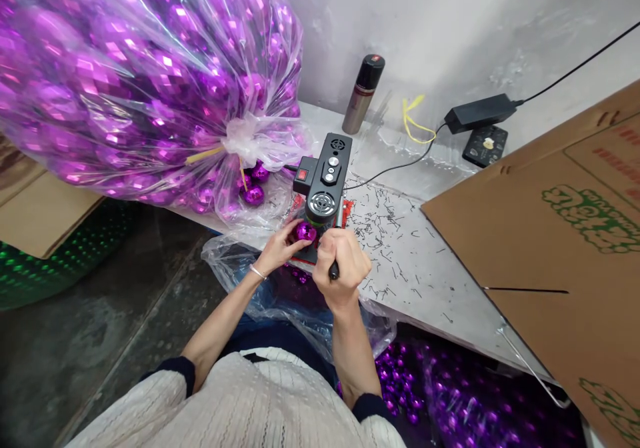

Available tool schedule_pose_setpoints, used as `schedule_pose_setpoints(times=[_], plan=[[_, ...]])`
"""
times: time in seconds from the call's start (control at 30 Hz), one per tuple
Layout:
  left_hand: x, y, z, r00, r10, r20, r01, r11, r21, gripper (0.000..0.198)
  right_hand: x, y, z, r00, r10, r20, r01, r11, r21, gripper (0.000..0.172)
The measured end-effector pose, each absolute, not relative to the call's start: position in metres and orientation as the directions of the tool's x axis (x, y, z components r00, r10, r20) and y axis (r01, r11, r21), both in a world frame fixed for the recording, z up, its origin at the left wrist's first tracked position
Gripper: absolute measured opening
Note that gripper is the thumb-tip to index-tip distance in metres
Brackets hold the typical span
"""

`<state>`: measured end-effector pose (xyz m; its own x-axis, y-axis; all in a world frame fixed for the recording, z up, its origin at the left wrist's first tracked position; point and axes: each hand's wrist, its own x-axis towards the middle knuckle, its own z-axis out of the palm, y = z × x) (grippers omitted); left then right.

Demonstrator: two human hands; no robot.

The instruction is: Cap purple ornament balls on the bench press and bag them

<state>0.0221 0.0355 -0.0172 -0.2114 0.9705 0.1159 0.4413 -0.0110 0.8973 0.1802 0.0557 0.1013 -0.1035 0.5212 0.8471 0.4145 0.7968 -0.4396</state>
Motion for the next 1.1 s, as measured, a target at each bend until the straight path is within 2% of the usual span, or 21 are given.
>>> schedule_pose_setpoints(times=[0.17, 0.37, 0.67, 0.9, 1.1], plan=[[0.02, 0.041, -0.016, -0.135, 0.968, 0.212, 0.645, -0.076, 0.76, 0.065, 0.182, 0.054, 0.1, -0.125, 0.515, 0.848, 0.426, 0.8, -0.423, 0.024], [0.028, 0.048, -0.026, -0.076, 0.944, 0.322, 0.742, -0.163, 0.65, 0.063, 0.182, 0.053, 0.096, -0.122, 0.505, 0.854, 0.419, 0.807, -0.417, 0.023], [0.041, 0.053, -0.049, -0.153, 0.906, 0.395, 0.671, -0.198, 0.714, 0.066, 0.184, 0.047, 0.078, -0.159, 0.483, 0.861, 0.421, 0.822, -0.383, 0.021], [0.04, 0.052, -0.05, -0.16, 0.895, 0.416, 0.666, -0.213, 0.715, 0.066, 0.179, 0.048, 0.035, -0.085, 0.464, 0.882, 0.383, 0.832, -0.401, 0.022], [0.04, 0.052, -0.05, -0.16, 0.898, 0.41, 0.668, -0.208, 0.715, 0.065, 0.173, 0.052, 0.023, -0.012, 0.423, 0.906, 0.392, 0.835, -0.385, 0.026]])
